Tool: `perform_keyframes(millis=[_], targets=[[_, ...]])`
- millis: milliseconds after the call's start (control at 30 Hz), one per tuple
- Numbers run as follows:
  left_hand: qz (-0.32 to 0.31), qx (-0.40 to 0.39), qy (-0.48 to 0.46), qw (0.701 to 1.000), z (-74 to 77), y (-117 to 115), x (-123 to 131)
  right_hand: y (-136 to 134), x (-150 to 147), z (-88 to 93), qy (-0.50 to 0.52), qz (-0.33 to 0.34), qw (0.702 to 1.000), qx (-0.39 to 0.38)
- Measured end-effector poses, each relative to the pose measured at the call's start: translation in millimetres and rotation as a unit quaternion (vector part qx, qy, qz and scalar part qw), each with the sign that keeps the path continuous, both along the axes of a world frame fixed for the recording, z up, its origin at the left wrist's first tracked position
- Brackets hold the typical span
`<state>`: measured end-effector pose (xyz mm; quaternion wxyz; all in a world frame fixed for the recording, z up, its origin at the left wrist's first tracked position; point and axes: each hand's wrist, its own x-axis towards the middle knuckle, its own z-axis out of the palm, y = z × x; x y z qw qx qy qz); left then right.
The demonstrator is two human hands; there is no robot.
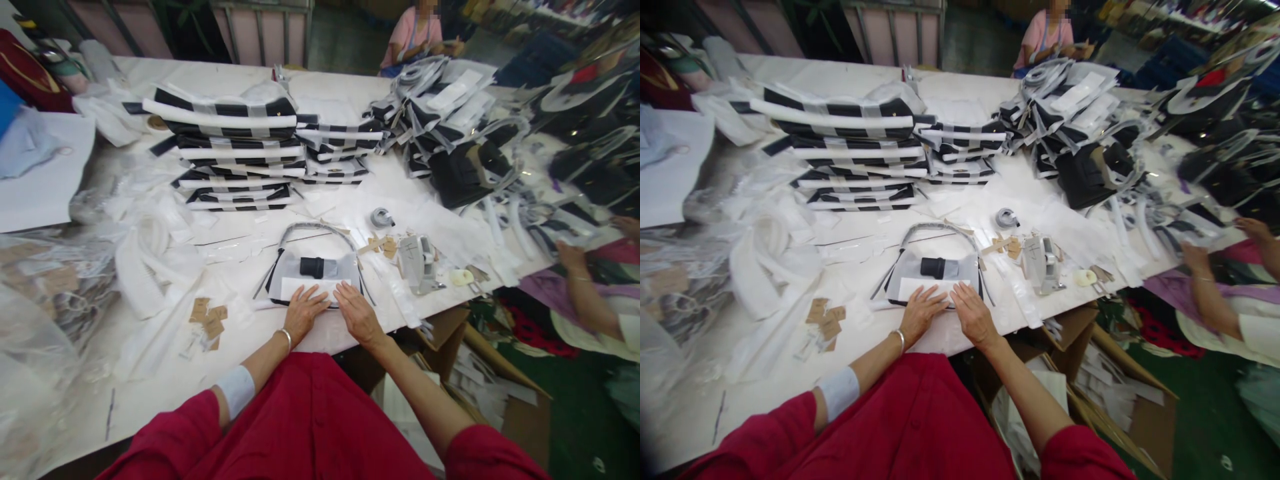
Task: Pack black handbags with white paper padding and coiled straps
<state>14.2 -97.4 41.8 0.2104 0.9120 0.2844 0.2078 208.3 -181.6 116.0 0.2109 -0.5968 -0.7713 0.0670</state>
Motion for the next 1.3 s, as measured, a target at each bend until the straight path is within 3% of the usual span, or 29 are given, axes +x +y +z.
perform_keyframes(millis=[133, 267, 500, 767, 1300], targets=[[-0.013, 0.013, 0.006, 1.0, -2.5, -1.5, 0.4, -15.0, 25.8, -30.9, -0.068, 0.088, 0.992, -0.066], [-0.018, 0.024, 0.005, 1.0, -3.6, -0.9, 3.0, -23.9, 36.6, -48.9, -0.097, 0.113, 0.984, -0.1], [-0.018, 0.025, 0.018, 0.999, -1.5, 1.7, 3.1, -24.1, 19.8, -33.2, -0.129, 0.086, 0.981, -0.12], [-0.021, 0.014, 0.017, 1.0, -0.4, 1.6, 2.8, -22.3, 26.4, -32.9, -0.132, 0.2, 0.969, -0.056], [-0.018, 0.021, 0.024, 0.999, 2.0, 2.3, 3.2, -20.8, 5.8, -60.2, -0.065, 0.095, 0.993, 0.018]])
